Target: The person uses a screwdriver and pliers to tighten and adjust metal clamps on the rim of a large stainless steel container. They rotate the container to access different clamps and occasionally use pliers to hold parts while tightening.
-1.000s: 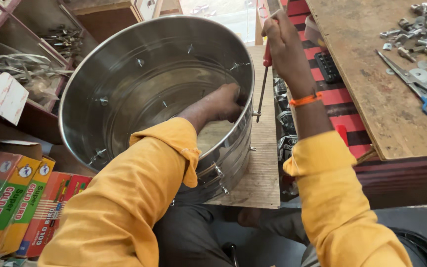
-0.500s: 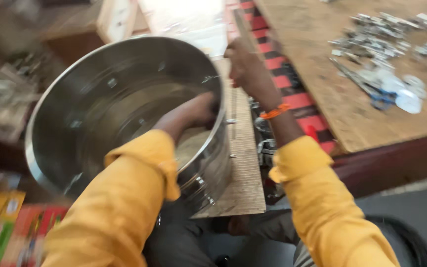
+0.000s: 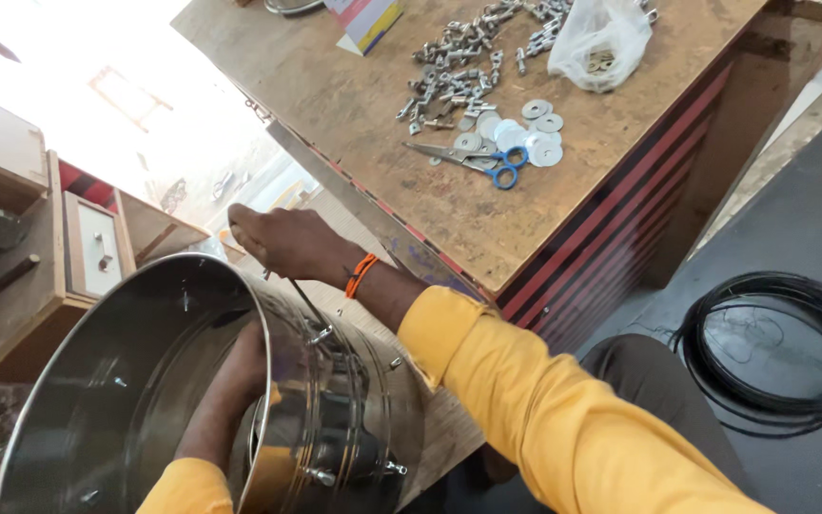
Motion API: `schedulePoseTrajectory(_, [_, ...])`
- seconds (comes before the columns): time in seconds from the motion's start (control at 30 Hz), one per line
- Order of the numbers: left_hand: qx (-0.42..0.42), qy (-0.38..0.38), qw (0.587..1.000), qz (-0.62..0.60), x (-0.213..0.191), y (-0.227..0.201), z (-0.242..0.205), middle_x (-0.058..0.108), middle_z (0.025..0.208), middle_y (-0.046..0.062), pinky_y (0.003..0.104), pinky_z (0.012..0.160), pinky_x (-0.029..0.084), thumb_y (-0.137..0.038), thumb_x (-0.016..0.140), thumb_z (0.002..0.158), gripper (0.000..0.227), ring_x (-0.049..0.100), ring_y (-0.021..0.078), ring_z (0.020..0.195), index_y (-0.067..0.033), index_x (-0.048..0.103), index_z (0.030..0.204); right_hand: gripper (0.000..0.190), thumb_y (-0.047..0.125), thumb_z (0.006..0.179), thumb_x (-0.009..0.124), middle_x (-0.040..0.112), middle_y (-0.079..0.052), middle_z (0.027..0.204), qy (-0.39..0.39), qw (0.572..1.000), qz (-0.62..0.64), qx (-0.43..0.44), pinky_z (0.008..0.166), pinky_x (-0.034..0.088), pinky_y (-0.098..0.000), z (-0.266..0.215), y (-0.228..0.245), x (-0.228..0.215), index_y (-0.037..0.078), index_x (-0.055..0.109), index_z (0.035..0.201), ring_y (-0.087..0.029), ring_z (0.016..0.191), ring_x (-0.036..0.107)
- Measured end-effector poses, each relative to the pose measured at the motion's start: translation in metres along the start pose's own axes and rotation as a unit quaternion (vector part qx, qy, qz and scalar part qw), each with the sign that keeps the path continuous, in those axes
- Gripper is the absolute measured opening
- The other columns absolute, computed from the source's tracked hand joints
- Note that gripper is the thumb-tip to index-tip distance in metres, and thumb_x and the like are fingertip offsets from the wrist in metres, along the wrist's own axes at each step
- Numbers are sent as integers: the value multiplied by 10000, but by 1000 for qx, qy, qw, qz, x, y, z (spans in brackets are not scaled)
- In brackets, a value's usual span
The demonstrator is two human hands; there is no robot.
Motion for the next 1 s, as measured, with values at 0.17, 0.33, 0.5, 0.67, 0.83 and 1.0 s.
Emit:
schedulePoseTrajectory(0.17, [28, -18, 999, 29, 6, -24, -19, 752, 723, 103, 339, 616, 564, -72, 829, 674, 192, 676, 138, 661, 23, 734, 811, 259, 311, 1042, 413, 628, -105, 927, 34, 997, 65, -30, 609, 539, -437, 13, -45, 33, 81, 527, 1070, -267, 609, 711])
schedulePoseTrajectory(0.33, [47, -7, 992, 121, 9, -45, -18, 765, 788, 125, 371, 680, 568, -99, 810, 686, 272, 687, 152, 687, 36, 739, 912, 281, 255, 1039, 462, 551, -231, 783, 73, 944, 300, 116, 490, 492, -358, 21, -115, 81, -8, 561, 1027, -202, 486, 577])
schedulePoseTrajectory(0.5, [52, -41, 987, 146, 12, -42, -11, 731, 859, 210, 404, 704, 558, -113, 753, 836, 183, 628, 192, 714, 26, 726, 952, 248, 233, 1001, 451, 492, -44, 681, 58, 922, 369, 106, 384, 392, -297, -9, -153, 103, 47, 595, 922, -126, 458, 468])
schedulePoseTrajectory(0.67, [29, -28, 991, 127, 16, -54, -13, 744, 858, 193, 400, 738, 549, -115, 762, 783, 240, 670, 197, 778, 2, 714, 987, 257, 296, 1030, 521, 507, -25, 662, 88, 818, 500, 271, 408, 359, -267, -76, -150, 117, 62, 564, 930, -100, 474, 439])
schedulePoseTrajectory(0.83, [36, -17, 990, 136, 14, -65, -16, 760, 919, 168, 392, 770, 558, -120, 802, 742, 319, 706, 205, 821, -13, 714, 1029, 285, 193, 1026, 397, 664, -74, 889, -12, 951, 262, 163, 737, 552, -327, -82, -133, 99, 42, 638, 1016, -163, 799, 657])
schedulePoseTrajectory(1.0, [7, 5, 995, 100, 12, -56, -4, 779, 936, 166, 387, 783, 568, -86, 765, 737, 334, 730, 208, 853, -11, 711, 1058, 380, 3, 865, 482, 652, -172, 1162, -89, 986, 59, -132, 1009, 471, -427, -117, -109, 71, 10, 589, 1230, -344, 1096, 623])
Point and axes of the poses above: each hand's wrist, its own z-axis towards the middle knuckle, its own x-axis out of the palm, y = z × x, the point moved 2 cm from there along z, towards the middle knuckle
